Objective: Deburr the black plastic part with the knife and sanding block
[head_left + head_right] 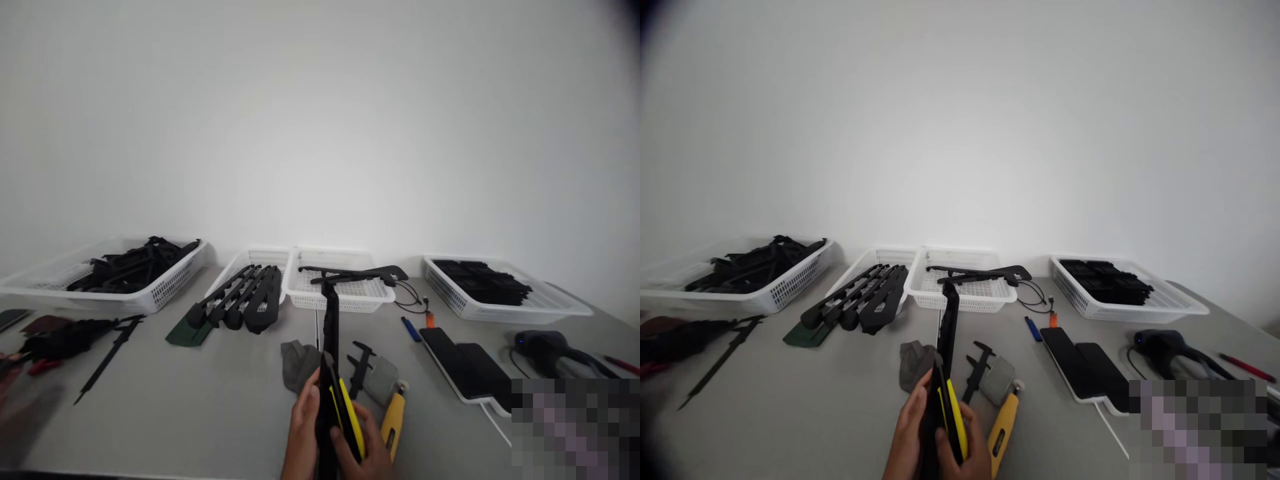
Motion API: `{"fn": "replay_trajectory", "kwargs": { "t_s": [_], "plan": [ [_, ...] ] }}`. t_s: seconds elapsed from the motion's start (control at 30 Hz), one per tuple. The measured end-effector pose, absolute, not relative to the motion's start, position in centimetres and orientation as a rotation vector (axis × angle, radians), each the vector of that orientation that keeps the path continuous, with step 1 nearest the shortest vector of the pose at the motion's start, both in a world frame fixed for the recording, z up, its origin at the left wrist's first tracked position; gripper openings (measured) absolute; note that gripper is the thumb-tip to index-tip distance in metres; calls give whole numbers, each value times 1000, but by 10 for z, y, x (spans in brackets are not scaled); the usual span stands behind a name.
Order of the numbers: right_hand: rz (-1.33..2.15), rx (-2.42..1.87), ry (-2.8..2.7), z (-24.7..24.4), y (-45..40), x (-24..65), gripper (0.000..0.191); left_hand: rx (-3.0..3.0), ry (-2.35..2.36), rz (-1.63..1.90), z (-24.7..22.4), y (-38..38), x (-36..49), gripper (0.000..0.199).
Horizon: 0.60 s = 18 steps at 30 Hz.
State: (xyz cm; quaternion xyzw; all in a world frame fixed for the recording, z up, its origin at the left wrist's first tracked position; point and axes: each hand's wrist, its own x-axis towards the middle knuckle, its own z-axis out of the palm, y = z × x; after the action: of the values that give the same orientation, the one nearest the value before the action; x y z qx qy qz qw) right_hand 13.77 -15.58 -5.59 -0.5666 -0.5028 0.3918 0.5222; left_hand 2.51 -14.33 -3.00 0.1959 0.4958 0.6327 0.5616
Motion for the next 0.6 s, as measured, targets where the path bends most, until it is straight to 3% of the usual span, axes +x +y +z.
{"fn": "replay_trajectory", "kwargs": {
  "t_s": [0.17,0.33,0.6],
  "plan": [
    [964,-1353,-1338,-37,-124,142,46,507,1217,1427,-58,-155,20,78],
    [866,-1450,-1402,-27,-118,180,52,580,1103,1387,-51,-154,22,73],
    [686,-1357,-1900,-30,-110,224,33,538,1061,1380,-50,-153,24,70]
  ]
}}
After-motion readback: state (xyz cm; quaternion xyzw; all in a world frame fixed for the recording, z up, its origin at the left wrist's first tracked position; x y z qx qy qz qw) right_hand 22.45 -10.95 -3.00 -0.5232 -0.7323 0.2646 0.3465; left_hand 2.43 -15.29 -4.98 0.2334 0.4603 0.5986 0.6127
